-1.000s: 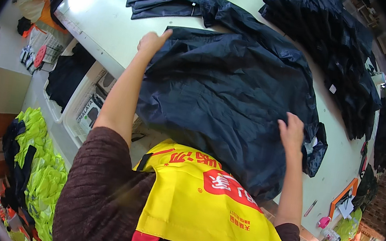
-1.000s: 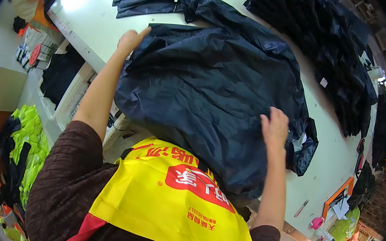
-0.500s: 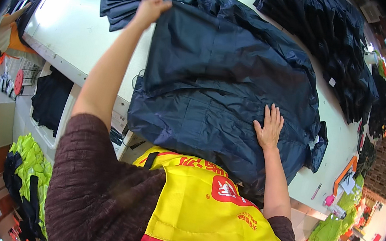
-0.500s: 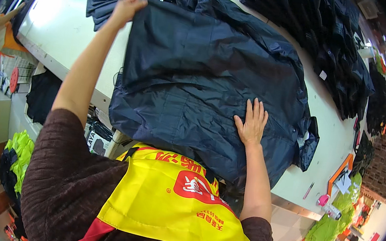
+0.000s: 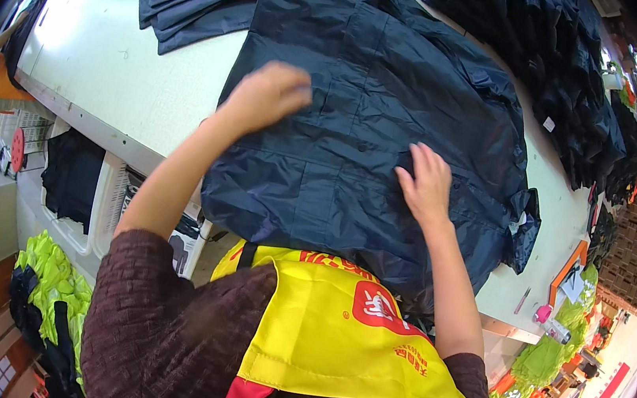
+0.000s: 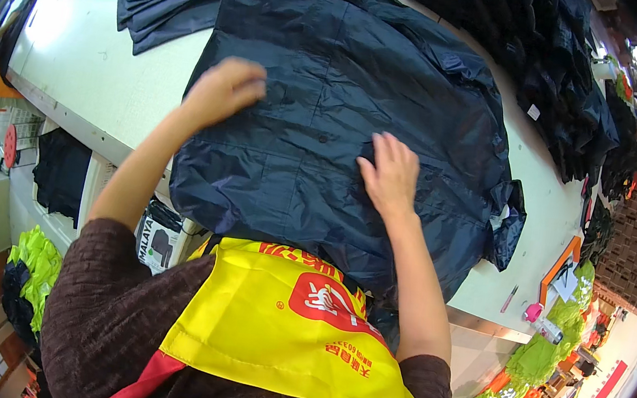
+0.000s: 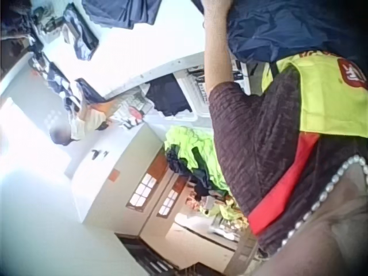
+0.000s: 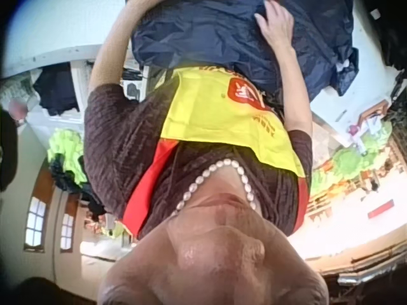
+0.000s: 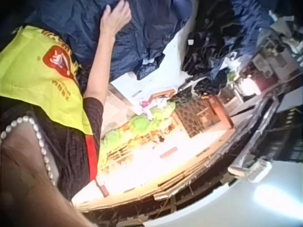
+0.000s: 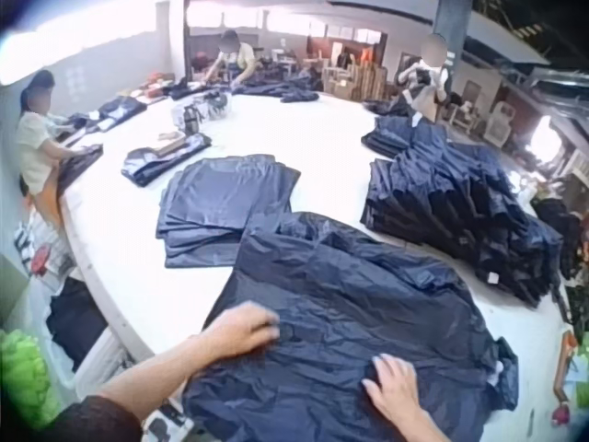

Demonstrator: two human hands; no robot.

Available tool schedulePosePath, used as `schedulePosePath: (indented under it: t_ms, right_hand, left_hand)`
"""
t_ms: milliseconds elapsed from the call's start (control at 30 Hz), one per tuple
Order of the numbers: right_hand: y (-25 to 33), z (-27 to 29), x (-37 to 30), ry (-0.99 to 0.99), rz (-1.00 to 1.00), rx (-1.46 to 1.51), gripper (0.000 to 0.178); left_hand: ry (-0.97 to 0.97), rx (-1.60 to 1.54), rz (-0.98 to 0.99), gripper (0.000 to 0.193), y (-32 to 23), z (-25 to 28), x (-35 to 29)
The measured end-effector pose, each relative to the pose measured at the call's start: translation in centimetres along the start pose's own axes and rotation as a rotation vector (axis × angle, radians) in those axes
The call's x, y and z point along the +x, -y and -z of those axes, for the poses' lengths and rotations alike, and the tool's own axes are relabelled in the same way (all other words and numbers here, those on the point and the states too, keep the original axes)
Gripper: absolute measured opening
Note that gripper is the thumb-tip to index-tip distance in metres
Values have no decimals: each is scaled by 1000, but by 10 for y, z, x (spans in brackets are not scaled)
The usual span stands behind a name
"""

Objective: The person folds a black jacket on a table. They smooth the fabric, fold the sleeves and body, and place the folded jacket into a white plastic basket. The person repeats this process with another jacket.

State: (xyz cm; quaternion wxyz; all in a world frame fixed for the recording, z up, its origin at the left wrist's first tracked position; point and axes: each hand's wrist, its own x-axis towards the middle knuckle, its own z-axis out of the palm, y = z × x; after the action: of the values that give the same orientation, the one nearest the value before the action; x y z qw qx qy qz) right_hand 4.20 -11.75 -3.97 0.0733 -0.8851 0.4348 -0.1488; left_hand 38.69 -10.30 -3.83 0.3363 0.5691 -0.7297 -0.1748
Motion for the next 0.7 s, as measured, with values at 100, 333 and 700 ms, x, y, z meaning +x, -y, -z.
schedulePosePath:
  t_ms: [100, 333, 700]
  right_hand:
    - [33, -26, 33, 71, 93, 225, 36]
    - [52, -27, 64, 472, -281, 286, 20]
    - [49, -21, 74, 595, -361, 376, 17]
  left_hand:
    - [101, 256, -96, 27, 23, -3, -45]
    - [156, 176, 285, 21, 26, 37, -77]
    - [219, -117, 861, 21, 24, 62, -75]
